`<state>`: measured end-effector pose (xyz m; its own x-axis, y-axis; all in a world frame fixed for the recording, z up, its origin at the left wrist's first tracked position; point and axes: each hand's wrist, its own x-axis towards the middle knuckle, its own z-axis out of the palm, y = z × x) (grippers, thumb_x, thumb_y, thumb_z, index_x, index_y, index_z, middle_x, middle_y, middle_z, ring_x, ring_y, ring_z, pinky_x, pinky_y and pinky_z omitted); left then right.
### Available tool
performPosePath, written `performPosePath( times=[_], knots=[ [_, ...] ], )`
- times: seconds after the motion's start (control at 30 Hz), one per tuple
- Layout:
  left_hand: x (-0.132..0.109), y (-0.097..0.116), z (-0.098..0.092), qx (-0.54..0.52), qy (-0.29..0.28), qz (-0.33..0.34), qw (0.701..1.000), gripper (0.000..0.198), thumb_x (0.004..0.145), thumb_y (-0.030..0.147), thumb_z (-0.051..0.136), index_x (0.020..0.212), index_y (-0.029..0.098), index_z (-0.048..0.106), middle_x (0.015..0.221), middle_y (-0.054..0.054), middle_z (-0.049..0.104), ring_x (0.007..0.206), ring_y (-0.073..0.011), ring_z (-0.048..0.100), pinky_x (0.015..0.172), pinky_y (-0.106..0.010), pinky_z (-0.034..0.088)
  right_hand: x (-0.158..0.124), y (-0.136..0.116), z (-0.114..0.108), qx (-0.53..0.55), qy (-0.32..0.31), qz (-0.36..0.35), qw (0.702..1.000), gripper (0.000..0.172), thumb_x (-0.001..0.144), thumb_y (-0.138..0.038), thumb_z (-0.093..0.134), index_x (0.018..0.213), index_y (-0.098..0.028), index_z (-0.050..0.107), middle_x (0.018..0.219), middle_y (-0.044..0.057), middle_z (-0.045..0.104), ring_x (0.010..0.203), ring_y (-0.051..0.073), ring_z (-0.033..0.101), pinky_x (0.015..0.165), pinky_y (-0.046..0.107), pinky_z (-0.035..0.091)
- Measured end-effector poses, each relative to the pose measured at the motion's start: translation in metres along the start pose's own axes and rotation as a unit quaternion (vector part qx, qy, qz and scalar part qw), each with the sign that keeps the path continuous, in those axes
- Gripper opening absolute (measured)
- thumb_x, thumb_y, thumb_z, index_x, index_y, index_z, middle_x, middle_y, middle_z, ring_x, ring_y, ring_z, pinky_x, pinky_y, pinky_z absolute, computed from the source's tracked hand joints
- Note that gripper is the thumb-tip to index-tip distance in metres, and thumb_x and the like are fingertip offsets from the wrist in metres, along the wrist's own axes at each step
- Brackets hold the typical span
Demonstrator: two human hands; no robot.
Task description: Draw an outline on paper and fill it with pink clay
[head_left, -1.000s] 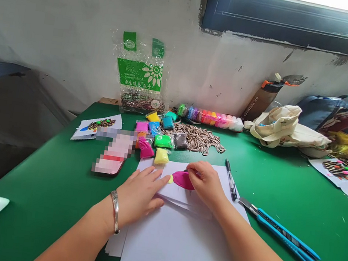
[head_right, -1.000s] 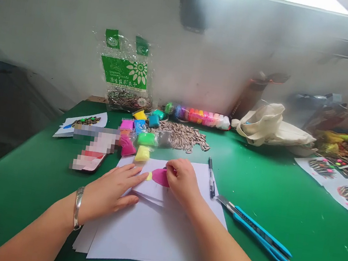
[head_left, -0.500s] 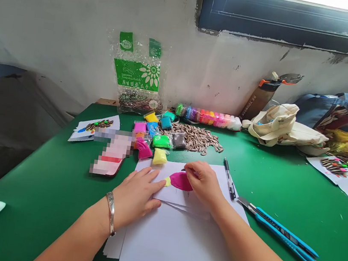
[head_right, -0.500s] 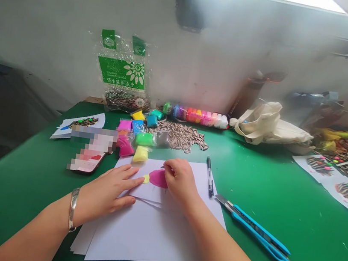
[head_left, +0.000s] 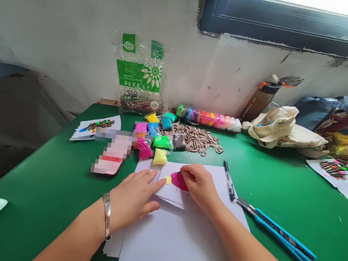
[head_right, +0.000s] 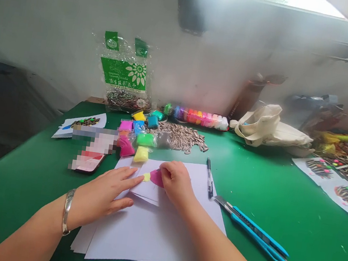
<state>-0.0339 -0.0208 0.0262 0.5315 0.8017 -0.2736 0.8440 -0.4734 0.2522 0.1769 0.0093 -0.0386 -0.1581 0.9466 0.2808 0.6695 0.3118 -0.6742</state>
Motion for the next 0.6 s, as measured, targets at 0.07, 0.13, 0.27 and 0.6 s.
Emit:
performPosePath(
  times=[0.07,0.13,0.27,0.6],
  knots=[
    [0.0,-0.001,-0.001,0.005,0.016,-0.002,1.0,0.051,0.085,0.031,0.056,0.134,0.024,0.045,0.138,-0.011,0.046,0.128,-0.0306,0.039,0.104,-0.049,0.035,0.0,-0.001,-0.001,0.009,0.006,0.008,1.0,0.018,0.084,-0.012,0.051,0.082,-0.023,0.066,0.077,0.001,0.064,0.076,0.017,0.053,0.068,0.027,0.038],
    [0.001,-0.001,0.0,0.012,0.031,-0.005,0.999,0.049,0.086,0.032,0.055,0.133,0.023,0.046,0.137,-0.012,0.046,0.127,-0.0293,0.04,0.104,-0.048,0.035,-0.001,-0.003,-0.001,0.013,0.009,0.0,1.0,0.018,0.085,-0.013,0.051,0.081,-0.023,0.066,0.076,0.001,0.064,0.076,0.017,0.053,0.068,0.027,0.038],
    [0.009,0.0,0.005,0.017,0.045,0.014,0.999,0.045,0.086,0.03,0.055,0.13,0.021,0.048,0.129,-0.011,0.053,0.122,-0.0274,0.045,0.101,-0.045,0.039,-0.002,-0.009,0.0,-0.001,-0.002,-0.043,0.999,0.018,0.085,-0.013,0.051,0.081,-0.022,0.066,0.076,0.002,0.063,0.077,0.017,0.053,0.07,0.028,0.037],
    [0.022,0.006,0.009,0.024,0.091,0.033,0.995,0.015,0.084,0.024,0.053,0.097,0.02,0.06,0.099,-0.007,0.058,0.099,-0.0244,0.052,0.084,-0.037,0.046,-0.001,-0.01,0.0,-0.042,-0.045,-0.069,0.996,0.021,0.082,-0.011,0.051,0.074,-0.021,0.067,0.071,0.002,0.064,0.071,0.016,0.052,0.067,0.028,0.035]
  ],
)
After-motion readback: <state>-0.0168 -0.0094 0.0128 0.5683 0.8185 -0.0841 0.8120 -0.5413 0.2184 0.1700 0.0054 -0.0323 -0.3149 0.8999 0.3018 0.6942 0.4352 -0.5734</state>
